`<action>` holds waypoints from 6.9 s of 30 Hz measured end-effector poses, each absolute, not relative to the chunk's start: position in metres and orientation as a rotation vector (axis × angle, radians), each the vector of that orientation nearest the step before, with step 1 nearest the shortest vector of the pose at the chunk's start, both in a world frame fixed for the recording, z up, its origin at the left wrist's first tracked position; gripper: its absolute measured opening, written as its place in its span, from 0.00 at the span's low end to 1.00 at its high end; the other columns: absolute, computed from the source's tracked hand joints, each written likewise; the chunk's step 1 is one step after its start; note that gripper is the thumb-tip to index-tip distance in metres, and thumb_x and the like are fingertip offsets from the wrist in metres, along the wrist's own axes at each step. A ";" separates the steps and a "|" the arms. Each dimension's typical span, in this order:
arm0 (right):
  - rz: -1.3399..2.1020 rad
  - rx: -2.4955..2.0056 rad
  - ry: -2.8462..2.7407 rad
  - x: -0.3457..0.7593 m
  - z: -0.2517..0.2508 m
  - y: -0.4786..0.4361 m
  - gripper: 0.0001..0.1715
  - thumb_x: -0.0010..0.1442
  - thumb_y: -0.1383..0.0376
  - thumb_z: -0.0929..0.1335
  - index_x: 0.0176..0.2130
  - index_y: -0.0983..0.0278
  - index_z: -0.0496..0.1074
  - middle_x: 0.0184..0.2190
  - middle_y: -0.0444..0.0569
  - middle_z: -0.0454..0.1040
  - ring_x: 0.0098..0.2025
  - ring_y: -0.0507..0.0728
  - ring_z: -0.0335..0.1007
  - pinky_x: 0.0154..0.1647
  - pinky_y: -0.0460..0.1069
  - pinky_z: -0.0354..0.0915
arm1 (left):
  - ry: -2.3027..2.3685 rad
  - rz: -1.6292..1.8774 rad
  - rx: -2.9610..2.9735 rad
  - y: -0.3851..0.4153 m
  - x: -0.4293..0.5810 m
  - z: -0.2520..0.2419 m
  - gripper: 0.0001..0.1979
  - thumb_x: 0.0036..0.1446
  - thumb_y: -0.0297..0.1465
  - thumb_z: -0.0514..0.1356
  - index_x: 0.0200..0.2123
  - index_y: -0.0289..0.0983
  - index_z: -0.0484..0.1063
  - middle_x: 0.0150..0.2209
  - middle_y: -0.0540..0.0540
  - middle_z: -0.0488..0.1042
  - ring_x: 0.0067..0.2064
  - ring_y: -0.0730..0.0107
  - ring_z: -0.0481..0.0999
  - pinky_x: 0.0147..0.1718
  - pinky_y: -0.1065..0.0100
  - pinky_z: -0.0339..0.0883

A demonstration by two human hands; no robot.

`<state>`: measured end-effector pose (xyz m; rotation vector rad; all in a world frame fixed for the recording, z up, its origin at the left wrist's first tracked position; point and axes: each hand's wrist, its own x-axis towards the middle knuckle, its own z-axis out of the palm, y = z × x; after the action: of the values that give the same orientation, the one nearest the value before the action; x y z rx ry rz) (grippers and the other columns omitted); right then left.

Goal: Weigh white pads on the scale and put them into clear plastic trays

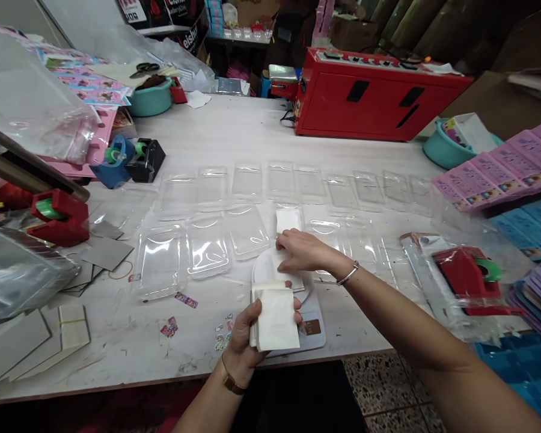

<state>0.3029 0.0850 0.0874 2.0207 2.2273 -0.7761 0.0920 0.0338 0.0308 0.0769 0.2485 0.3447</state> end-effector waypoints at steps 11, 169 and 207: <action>-0.805 1.985 2.132 0.292 0.090 0.083 0.13 0.53 0.55 0.70 0.32 0.62 0.68 0.33 0.50 0.74 0.35 0.60 0.69 0.27 0.50 0.54 | 0.289 0.376 0.097 0.034 0.095 0.022 0.36 0.50 0.41 0.67 0.59 0.31 0.64 0.43 0.37 0.79 0.42 0.55 0.79 0.47 0.57 0.68; -0.777 2.213 2.307 0.298 0.077 0.070 0.06 0.58 0.72 0.66 0.30 0.63 0.69 0.34 0.48 0.71 0.35 0.55 0.65 0.33 0.48 0.56 | 0.259 0.371 0.084 0.026 0.089 0.024 0.43 0.50 0.43 0.68 0.66 0.41 0.54 0.44 0.41 0.77 0.42 0.61 0.78 0.46 0.60 0.68; -0.464 3.108 2.388 0.304 0.087 -0.107 0.10 0.66 0.61 0.64 0.33 0.61 0.69 0.32 0.48 0.71 0.37 0.57 0.68 0.39 0.52 0.64 | 0.224 0.722 0.131 0.003 -0.040 0.060 0.61 0.47 0.32 0.68 0.68 0.35 0.22 0.48 0.40 0.73 0.48 0.61 0.75 0.53 0.61 0.66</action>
<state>0.3039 -0.1072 0.0872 3.1081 2.3876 -0.4637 -0.0396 0.0028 0.0595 0.1313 0.2242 0.7220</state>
